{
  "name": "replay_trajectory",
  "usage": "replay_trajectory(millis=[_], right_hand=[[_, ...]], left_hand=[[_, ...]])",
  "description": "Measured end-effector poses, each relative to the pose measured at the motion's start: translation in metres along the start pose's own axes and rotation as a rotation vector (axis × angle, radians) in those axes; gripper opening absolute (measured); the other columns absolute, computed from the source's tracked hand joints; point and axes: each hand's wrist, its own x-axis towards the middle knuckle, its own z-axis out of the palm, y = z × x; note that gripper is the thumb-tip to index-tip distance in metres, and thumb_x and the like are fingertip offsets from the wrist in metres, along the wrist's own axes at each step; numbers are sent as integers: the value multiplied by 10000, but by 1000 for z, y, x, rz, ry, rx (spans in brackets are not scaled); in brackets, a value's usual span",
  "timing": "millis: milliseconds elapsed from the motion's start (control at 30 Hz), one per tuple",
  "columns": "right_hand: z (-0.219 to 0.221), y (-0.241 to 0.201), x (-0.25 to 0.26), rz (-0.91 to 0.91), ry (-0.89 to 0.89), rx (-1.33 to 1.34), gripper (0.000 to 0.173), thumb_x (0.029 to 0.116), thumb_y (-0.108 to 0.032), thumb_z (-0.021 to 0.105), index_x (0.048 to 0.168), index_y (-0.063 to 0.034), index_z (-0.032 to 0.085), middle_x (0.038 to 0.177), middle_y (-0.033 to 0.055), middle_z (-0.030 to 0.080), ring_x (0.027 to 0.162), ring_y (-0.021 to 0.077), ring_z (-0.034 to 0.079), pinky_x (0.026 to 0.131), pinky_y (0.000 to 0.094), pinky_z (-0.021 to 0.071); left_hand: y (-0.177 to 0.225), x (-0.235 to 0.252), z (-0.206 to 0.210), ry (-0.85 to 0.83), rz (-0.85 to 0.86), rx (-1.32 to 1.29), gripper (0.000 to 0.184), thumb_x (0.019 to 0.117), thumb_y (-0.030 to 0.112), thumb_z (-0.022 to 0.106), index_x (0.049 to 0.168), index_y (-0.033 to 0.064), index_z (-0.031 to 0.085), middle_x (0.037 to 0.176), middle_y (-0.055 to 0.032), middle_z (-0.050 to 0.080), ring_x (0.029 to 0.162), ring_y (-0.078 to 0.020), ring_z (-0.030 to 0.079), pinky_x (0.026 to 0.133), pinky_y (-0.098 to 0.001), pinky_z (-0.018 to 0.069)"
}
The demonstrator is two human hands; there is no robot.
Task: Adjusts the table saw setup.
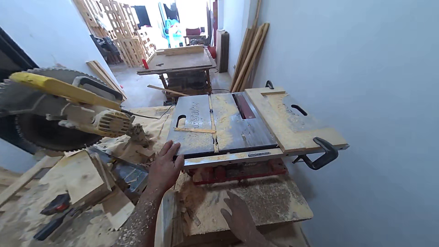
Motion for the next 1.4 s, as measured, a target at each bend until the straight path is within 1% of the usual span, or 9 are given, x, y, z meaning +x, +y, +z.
replay_trajectory(millis=[200,367,600,800,967,1067,1167,1233,1400], right_hand=[[9,21,-54,24,173,136,408,1021,-402,563,1249,-107,728,1504,88,566,1397,271,524,1167,499,404],[-3,47,-62,157,367,72,399,1023,-378,564,1227,-81,736,1406,134,637,1322,320,588,1134,506,450],[-22,103,-44,338,546,34,367,981,-299,593,1220,-55,726,1437,197,595,1353,392,542,1152,551,410],[-1,122,-38,387,462,-65,596,1016,-563,420,1317,-120,679,1419,174,617,1356,417,535,1146,612,380],[8,130,-40,373,514,-126,538,1016,-529,425,1276,-144,696,1408,144,629,1337,387,558,1131,595,405],[13,134,-37,343,601,-173,495,994,-489,457,1228,-150,733,1371,120,655,1287,360,597,1084,583,450],[7,131,-39,385,519,-154,506,1024,-475,414,1308,-159,690,1427,93,619,1356,333,543,1143,566,401],[4,130,-40,413,459,-111,515,1033,-479,391,1337,-174,673,1474,82,586,1419,326,485,1194,575,335],[3,130,-35,428,493,-76,441,1009,-474,463,1215,-194,735,1409,52,629,1368,285,527,1144,564,394]], left_hand=[[2,0,-4,-23,3,15,540,1039,459,355,1493,233,543,1629,-65,390,1388,-318,516,1022,-610,491],[1,1,-5,-18,16,25,541,1031,447,359,1488,226,549,1639,-63,378,1405,-324,499,1031,-610,483],[0,2,-2,9,53,90,561,1022,439,330,1469,201,571,1627,-67,402,1391,-313,517,1046,-562,486],[-4,1,4,42,100,157,556,1035,433,333,1475,189,569,1599,-107,441,1420,-322,488,1115,-562,427],[-7,-2,12,132,125,277,575,1026,442,303,1435,184,614,1543,-118,513,1385,-378,511,1104,-608,410],[7,-13,15,335,219,321,530,1014,442,409,1241,87,729,1431,-211,595,1367,-511,481,1103,-693,353],[44,-23,23,403,458,213,428,997,396,515,1124,73,767,1336,-203,658,1327,-487,532,1107,-627,410],[65,-26,38,353,571,147,416,996,387,543,1140,63,760,1322,-188,669,1321,-460,546,1109,-601,426],[79,-17,77,348,646,305,586,905,531,662,1273,76,699,1354,-171,655,1272,-416,597,1032,-638,447]])
